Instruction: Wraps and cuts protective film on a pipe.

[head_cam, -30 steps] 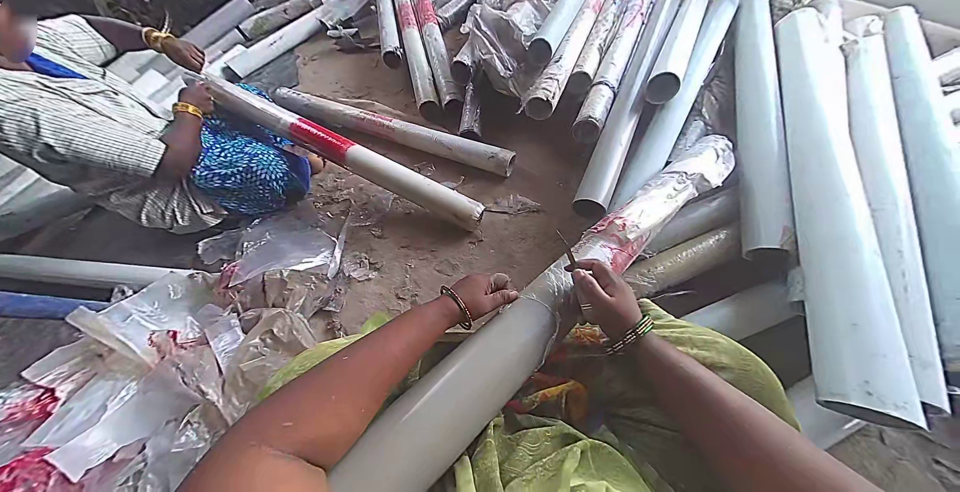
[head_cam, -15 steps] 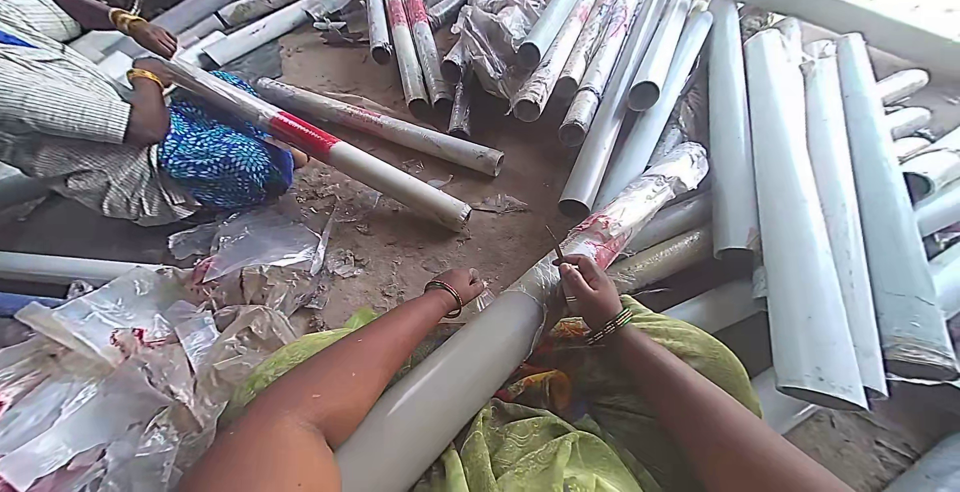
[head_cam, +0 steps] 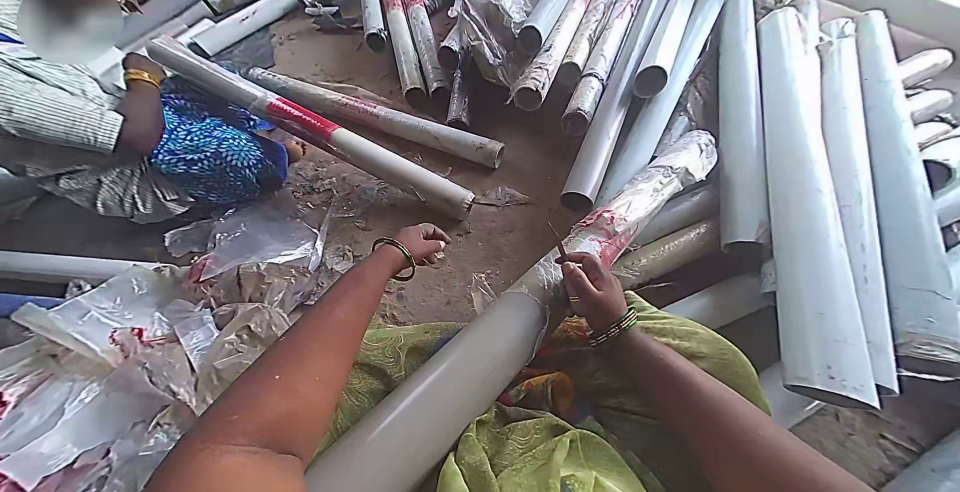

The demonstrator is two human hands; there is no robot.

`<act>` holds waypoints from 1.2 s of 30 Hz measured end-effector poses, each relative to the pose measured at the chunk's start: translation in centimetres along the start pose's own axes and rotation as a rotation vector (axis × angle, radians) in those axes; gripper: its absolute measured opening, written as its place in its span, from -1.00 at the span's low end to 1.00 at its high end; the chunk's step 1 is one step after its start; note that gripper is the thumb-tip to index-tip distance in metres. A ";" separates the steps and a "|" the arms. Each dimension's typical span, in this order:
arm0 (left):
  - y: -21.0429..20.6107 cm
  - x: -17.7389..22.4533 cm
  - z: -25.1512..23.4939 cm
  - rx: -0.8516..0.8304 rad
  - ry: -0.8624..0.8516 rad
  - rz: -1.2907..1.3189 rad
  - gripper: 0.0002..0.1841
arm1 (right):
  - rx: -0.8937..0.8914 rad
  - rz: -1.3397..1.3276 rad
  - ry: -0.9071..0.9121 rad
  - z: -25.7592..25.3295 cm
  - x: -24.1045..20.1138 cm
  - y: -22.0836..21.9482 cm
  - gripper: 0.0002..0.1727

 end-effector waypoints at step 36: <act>-13.8 -1.4 -0.6 -0.040 -0.104 -1.033 -0.62 | -0.030 0.094 0.020 0.0 0.0 -0.2 -0.58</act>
Point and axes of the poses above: each hand's wrist, its own z-axis away from the middle knuckle, its own y-axis out of the back of the hand, x = y × z, the point moved 10 cm from there along -z, towards the middle knuckle, and after that the axes turned 15 degrees about y, right-handed, at the moved point
